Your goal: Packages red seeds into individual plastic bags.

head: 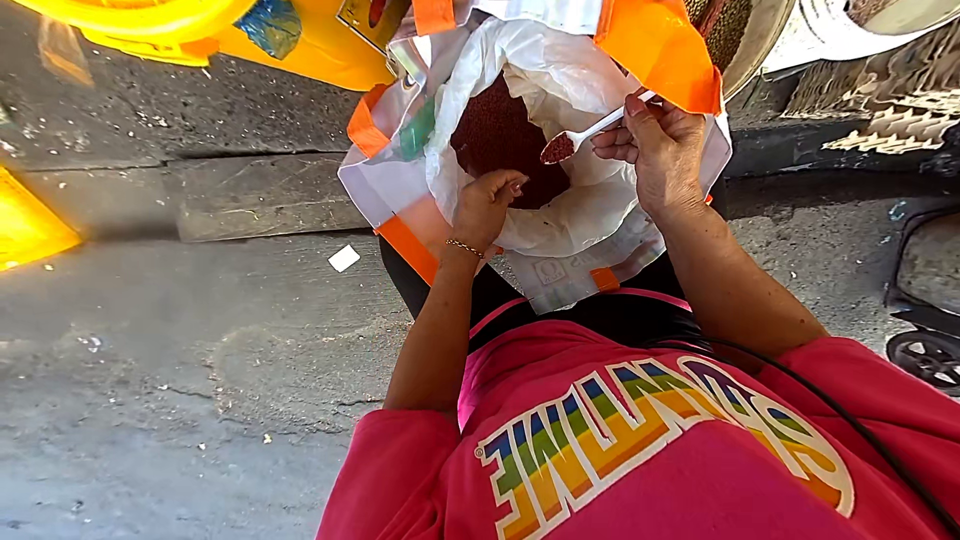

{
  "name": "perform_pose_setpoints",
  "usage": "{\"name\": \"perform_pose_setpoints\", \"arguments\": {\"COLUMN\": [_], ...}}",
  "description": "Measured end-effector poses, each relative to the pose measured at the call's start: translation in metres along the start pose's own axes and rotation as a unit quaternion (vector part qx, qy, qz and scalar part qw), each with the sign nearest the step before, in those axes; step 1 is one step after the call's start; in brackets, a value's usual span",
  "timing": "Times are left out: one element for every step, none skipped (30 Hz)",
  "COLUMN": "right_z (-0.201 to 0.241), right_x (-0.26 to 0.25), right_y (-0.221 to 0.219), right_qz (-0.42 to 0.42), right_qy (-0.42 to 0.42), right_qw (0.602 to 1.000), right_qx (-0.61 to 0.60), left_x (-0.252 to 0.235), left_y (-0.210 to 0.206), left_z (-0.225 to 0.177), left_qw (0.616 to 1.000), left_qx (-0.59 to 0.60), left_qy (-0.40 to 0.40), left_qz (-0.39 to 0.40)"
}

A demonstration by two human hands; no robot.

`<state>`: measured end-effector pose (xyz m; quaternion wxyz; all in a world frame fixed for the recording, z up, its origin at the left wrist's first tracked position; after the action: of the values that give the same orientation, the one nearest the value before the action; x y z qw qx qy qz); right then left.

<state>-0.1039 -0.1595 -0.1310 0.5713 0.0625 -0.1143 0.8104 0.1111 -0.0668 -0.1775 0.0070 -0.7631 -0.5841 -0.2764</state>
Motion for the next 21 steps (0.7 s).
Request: {"name": "perform_pose_setpoints", "arguments": {"right_z": [0.0, -0.001, -0.001, 0.0, 0.0, 0.001, 0.003, 0.004, 0.006, 0.008, 0.01, 0.011, 0.012, 0.013, 0.014, 0.015, 0.016, 0.016, 0.017, 0.018, 0.018], "right_x": [0.0, 0.0, 0.0, -0.001, -0.001, -0.001, -0.001, -0.001, -0.001, -0.001, -0.001, 0.0, 0.0, 0.0, 0.0, 0.001, 0.001, 0.002, 0.002, 0.003, 0.003], "right_y": [-0.001, -0.001, -0.002, -0.003, -0.005, -0.006, -0.007, -0.008, -0.009, -0.009, -0.009, -0.009, -0.009, -0.009, -0.01, -0.011, -0.012, -0.013, -0.015, -0.017, -0.018], "right_qz": [0.002, 0.002, 0.004, 0.007, 0.01, 0.013, 0.018, 0.023, 0.027, 0.031, 0.034, 0.037, 0.04, 0.041, 0.041, 0.042, 0.044, 0.045, 0.047, 0.052, 0.056], "right_qy": [-0.002, -0.003, -0.004, -0.003, -0.002, 0.001, 0.003, 0.006, 0.012, 0.018, 0.023, 0.028, 0.033, 0.035, 0.035, 0.035, 0.036, 0.039, 0.043, 0.046, 0.048], "right_qw": [1.0, 1.0, 1.0, 1.0, 1.0, 1.0, 1.0, 1.0, 1.0, 0.999, 0.999, 0.999, 0.998, 0.998, 0.998, 0.997, 0.997, 0.996, 0.996, 0.995, 0.994], "right_qx": [-0.001, -0.003, -0.004, -0.004, -0.004, -0.002, 0.001, 0.005, 0.007, 0.01, 0.014, 0.018, 0.024, 0.031, 0.038, 0.045, 0.052, 0.059, 0.064, 0.07, 0.079], "left_x": [0.001, 0.001, 0.002, 0.002, 0.002, 0.002, 0.001, 0.0, -0.001, -0.001, -0.001, -0.002, -0.002, -0.002, -0.003, -0.003, -0.004, -0.004, -0.004, -0.004, -0.004], "left_y": [0.0, 0.001, 0.001, 0.003, 0.004, 0.004, 0.004, 0.004, 0.004, 0.005, 0.005, 0.005, 0.006, 0.006, 0.006, 0.006, 0.006, 0.005, 0.005, 0.005, 0.005], "left_z": [0.002, 0.002, 0.002, 0.002, 0.002, 0.002, 0.002, 0.004, 0.005, 0.006, 0.006, 0.006, 0.006, 0.006, 0.006, 0.006, 0.006, 0.005, 0.005, 0.004, 0.003], "left_qw": [1.0, 0.999, 0.999, 0.998, 0.997, 0.996, 0.995, 0.995, 0.994, 0.993, 0.992, 0.991, 0.99, 0.989, 0.988, 0.988, 0.987, 0.986, 0.986, 0.985, 0.984], "left_qx": [0.019, 0.038, 0.054, 0.068, 0.08, 0.09, 0.097, 0.103, 0.109, 0.116, 0.124, 0.134, 0.142, 0.147, 0.149, 0.153, 0.157, 0.161, 0.164, 0.166, 0.169], "left_qy": [0.0, 0.002, 0.003, 0.002, -0.001, -0.004, -0.007, -0.01, -0.013, -0.015, -0.017, -0.021, -0.027, -0.032, -0.034, -0.036, -0.036, -0.038, -0.041, -0.045, -0.048], "left_qz": [0.001, 0.002, 0.0, -0.001, -0.001, 0.001, 0.004, 0.007, 0.008, 0.008, 0.008, 0.009, 0.007, 0.006, 0.006, 0.006, 0.006, 0.007, 0.008, 0.008, 0.008]}}
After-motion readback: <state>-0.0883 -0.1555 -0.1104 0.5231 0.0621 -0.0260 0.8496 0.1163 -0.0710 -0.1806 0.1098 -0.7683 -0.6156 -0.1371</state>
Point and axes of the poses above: each hand's wrist, its own x-axis away from the middle knuckle, its own y-axis out of the back of the hand, z = x × y, the point moved 4 cm from there along -x, towards the middle knuckle, and after that the axes turned 12 degrees about z, right-handed, at the moved point
